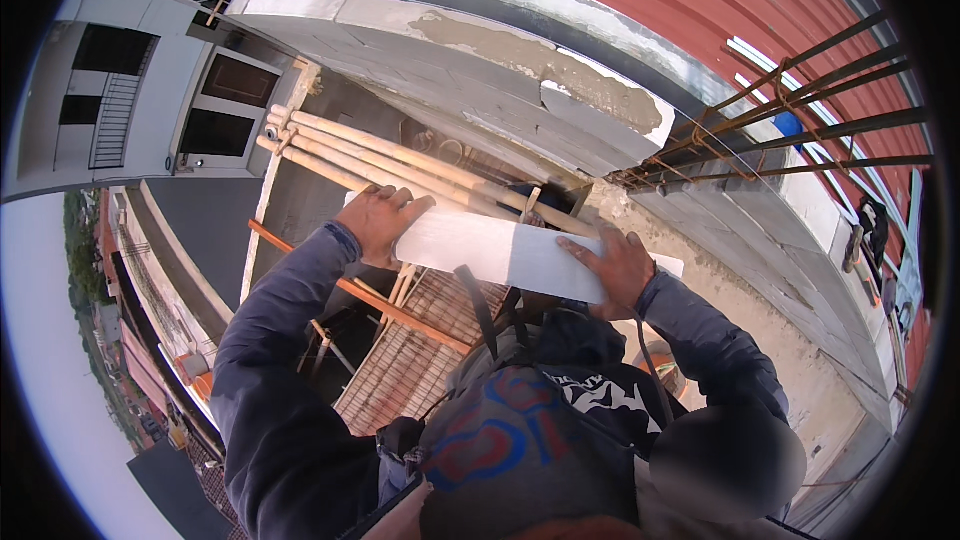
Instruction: The person scoops mortar from a bucket with a trowel and applies it to a wall. They place a concrete block on the mortar, adjust its position, and tap it with a hammer to secure it. The process is repeated for additional blocks.
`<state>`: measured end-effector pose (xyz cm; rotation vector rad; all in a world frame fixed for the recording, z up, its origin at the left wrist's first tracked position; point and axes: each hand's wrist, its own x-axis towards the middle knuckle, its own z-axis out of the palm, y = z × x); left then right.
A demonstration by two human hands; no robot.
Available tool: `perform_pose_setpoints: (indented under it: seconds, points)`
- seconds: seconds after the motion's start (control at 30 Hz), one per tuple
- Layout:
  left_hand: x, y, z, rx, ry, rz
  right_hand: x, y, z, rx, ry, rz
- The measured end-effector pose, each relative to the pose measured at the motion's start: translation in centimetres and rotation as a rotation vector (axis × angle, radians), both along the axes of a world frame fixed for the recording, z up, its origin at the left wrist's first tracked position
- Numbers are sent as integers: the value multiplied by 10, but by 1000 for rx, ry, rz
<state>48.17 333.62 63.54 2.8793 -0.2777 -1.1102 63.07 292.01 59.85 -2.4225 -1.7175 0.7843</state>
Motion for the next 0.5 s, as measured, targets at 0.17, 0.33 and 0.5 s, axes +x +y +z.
perform_pose_setpoints:
  seconds: [0.17, 0.33, 0.5]
  points:
    - [86, 89, 29, 114, -182, -89, 74, 82, 27, 41, -118, -69]
    - [174, 144, 76, 207, -403, -125, 132, 135, 69, 81, -325, -207]
    - [229, 174, 74, 208, -641, -196, 169, 157, 71, 85, -610, -298]
